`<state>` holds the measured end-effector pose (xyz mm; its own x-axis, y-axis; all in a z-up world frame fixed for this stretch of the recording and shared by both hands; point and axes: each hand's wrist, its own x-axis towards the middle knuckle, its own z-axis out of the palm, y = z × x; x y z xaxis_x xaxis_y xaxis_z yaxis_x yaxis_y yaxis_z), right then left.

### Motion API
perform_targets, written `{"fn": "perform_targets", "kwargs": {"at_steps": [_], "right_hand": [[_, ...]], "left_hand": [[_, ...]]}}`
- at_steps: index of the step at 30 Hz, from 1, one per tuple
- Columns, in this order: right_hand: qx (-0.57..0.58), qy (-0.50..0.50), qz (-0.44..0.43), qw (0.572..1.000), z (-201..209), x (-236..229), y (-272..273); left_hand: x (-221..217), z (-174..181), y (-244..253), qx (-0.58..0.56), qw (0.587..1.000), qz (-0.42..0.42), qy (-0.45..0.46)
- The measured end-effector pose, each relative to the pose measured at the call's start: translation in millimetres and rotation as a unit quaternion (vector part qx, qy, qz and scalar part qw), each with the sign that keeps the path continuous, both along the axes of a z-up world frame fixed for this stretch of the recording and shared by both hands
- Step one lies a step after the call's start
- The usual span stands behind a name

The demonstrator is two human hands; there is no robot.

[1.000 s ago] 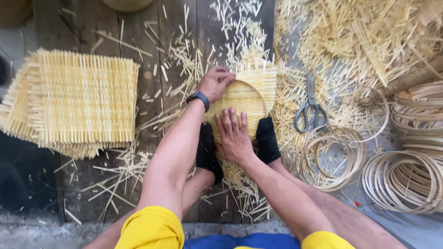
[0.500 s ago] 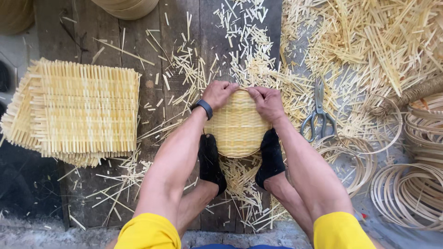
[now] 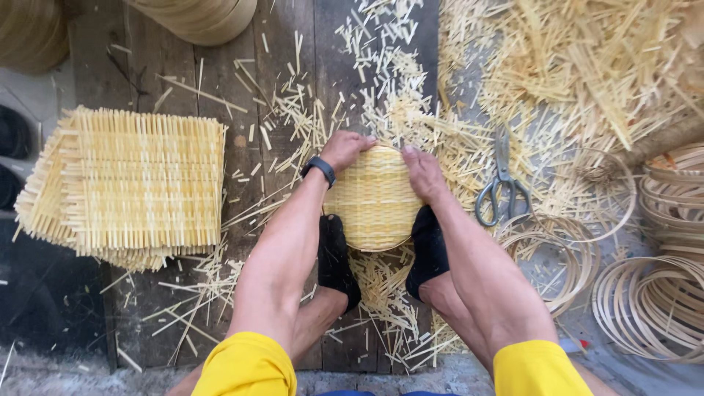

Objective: The person sits on the floor and repeatedly places a circular bamboo frame onto a square woven mat, then uses shears to trim the excess mat material around the frame. The person removes the frame, stacks the trimmed circular mat, and repeats the process with a new square mat.

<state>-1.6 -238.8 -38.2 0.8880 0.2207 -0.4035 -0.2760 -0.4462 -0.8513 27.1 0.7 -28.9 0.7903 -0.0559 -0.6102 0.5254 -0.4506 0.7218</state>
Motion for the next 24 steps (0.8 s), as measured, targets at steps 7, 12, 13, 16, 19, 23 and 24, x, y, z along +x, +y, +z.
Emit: {"fn": "perform_targets", "kwargs": {"at_steps": [7,12,13,16,19,23,24], "right_hand": [[-0.158,-0.02,0.026,0.987,22.6,-11.2,2.7],[-0.142,-0.008,0.03,0.989,15.7,-4.0,6.3],[-0.129,-0.037,0.03,0.99,20.3,-1.1,7.6],[-0.147,-0.061,0.061,0.985,58.1,4.3,-2.1],[-0.254,-0.062,0.158,0.952,135.3,18.4,-45.2],[-0.48,-0.048,0.264,0.835,247.3,8.9,-144.4],[-0.525,-0.075,0.302,0.792,264.2,-3.1,-166.2]], "left_hand": [[-24.2,-11.4,15.7,0.014,0.994,-0.028,-0.103],[-12.7,-32.2,18.0,-0.026,0.992,0.002,-0.127],[-13.2,-33.1,20.0,-0.034,0.99,0.006,-0.14],[-17.7,-24.5,16.4,-0.015,0.989,0.012,-0.147],[-19.7,12.6,10.3,-0.033,0.978,-0.017,-0.207],[-28.6,95.6,-7.7,-0.052,0.974,-0.048,-0.215],[-38.3,115.3,-11.4,-0.012,0.953,-0.073,-0.295]]}}
